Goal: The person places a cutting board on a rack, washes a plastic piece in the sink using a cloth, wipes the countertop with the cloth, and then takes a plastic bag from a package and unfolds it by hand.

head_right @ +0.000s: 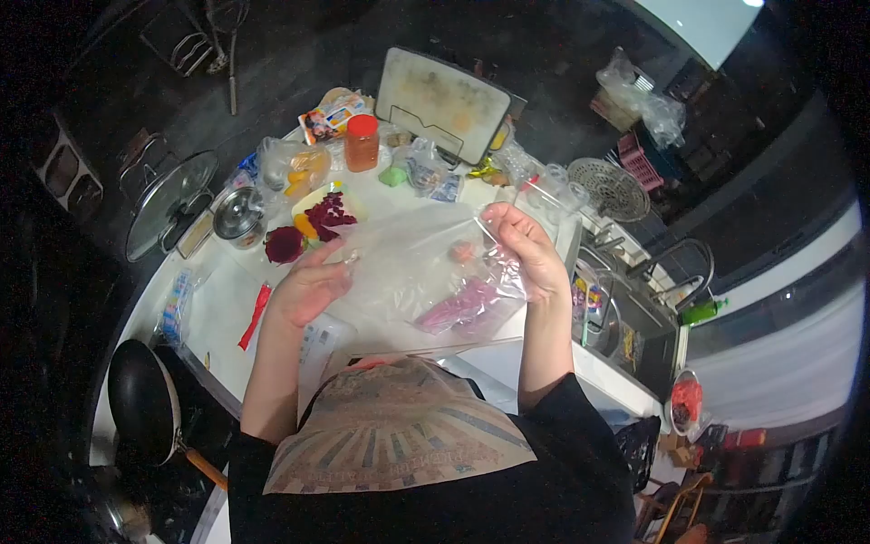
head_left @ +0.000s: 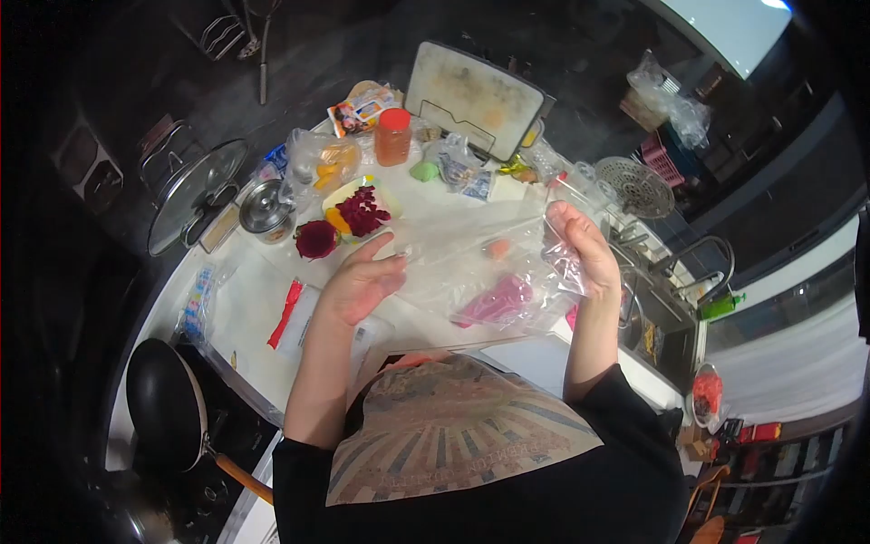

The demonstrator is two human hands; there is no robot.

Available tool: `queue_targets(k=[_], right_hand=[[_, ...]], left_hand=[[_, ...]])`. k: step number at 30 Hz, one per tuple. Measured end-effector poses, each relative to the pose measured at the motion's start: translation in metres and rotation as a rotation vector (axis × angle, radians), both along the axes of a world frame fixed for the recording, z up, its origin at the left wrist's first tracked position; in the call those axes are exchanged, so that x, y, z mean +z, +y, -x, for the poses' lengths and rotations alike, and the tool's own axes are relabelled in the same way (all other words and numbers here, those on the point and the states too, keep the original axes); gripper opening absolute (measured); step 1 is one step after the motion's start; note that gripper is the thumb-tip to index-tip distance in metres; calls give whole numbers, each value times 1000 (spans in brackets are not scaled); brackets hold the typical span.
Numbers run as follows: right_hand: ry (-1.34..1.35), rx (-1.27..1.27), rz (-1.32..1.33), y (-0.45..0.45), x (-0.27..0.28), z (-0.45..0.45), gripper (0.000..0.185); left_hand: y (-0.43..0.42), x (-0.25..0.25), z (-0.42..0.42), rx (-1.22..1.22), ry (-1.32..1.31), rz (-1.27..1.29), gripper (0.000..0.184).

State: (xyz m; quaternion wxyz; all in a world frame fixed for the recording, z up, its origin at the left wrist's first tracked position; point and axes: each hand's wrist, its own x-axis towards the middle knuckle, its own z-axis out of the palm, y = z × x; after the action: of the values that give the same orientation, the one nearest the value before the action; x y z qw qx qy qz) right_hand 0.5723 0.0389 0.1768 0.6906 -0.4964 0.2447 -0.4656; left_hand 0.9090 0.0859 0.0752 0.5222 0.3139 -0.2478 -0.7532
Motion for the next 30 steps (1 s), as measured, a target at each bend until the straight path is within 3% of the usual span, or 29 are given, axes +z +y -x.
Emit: queue_targets(k=[3,4,7,11,16,25,29,30], right_hand=[[23,-6,-47,16,16,3,53],[-7,36,-38,19,21,5,64],[-72,64,-47,24,35,13,55],[34,-31,85,21,41,27,55],[0,-136,55,23,54,23,46],[51,-373,136,-12,32,29,31],[46,-261,79,-17,30,2,38],[139,-174,183,-20,20,0,34]], left_hand=[[-4,2,-2,-123,62,-58,46],[-5,4,-2,-142,47,-76,39],[-9,-1,-1,9,-59,-74,28],[1,38,-1,123,-149,-81,31],[7,60,-16,205,-281,32,31],[15,80,-47,138,-220,217,31],[19,105,-49,224,-248,177,35],[19,108,-51,239,-226,180,37]])
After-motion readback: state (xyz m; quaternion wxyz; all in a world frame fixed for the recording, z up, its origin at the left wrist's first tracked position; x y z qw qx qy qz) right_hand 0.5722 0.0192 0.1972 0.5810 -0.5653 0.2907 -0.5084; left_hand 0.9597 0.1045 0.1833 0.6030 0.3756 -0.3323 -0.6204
